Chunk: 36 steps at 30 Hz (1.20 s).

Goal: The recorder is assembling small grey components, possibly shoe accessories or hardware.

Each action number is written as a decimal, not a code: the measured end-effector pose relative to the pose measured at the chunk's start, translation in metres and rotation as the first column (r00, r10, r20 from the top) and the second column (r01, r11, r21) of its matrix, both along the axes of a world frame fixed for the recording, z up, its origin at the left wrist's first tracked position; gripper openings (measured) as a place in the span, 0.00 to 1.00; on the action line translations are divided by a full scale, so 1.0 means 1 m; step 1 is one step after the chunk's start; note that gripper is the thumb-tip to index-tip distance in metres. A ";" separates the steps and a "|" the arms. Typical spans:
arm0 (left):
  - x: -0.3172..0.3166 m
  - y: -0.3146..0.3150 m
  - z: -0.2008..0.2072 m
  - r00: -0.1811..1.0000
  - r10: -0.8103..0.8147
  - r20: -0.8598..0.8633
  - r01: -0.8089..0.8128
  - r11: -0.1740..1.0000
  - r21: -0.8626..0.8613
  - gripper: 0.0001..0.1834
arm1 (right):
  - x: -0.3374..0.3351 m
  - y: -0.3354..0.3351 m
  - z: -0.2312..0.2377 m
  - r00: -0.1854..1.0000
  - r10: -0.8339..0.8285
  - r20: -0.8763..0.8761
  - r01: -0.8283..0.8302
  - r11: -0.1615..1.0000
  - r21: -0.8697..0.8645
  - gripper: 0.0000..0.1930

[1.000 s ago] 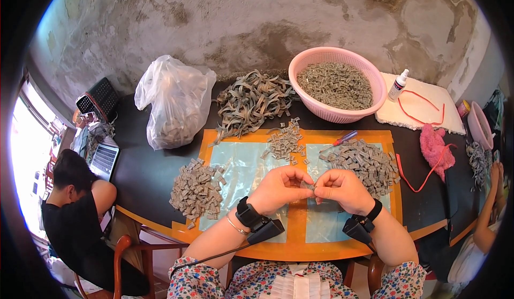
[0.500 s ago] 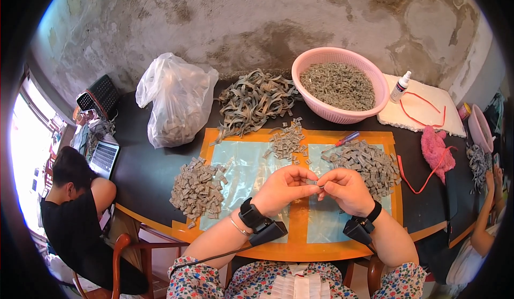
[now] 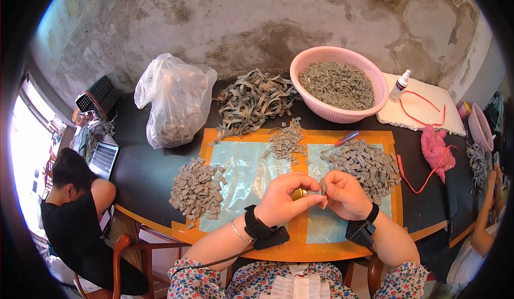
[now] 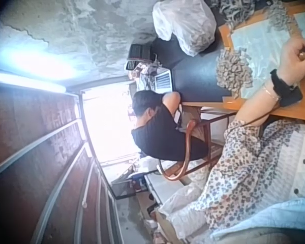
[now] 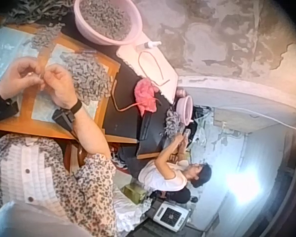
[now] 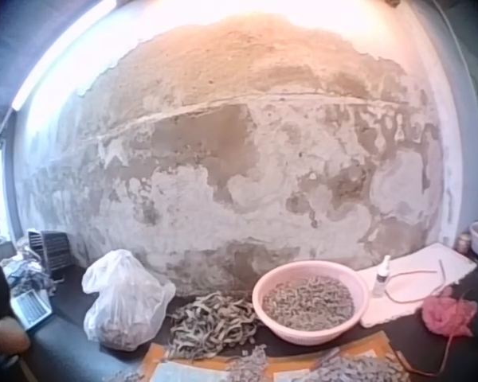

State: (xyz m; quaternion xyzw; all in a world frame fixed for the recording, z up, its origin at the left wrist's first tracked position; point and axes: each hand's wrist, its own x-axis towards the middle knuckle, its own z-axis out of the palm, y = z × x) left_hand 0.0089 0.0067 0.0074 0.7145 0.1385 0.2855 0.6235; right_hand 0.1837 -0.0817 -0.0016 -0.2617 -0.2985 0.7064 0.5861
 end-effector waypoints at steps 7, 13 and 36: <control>-0.003 0.004 0.014 0.999 -0.019 -0.049 0.026 0.987 0.157 0.09 | 0.001 -0.001 -0.002 0.993 0.122 -0.003 -0.122 0.992 0.041 0.09; -0.005 0.008 0.023 0.995 -0.083 -0.062 0.094 0.977 0.192 0.08 | 0.001 -0.002 0.001 0.983 0.181 -0.026 -0.178 0.979 0.100 0.09; 0.001 0.018 0.000 0.951 -0.012 -0.309 -0.112 0.918 -0.379 0.08 | 0.001 0.006 0.010 0.673 -0.178 0.718 0.170 0.982 0.084 0.06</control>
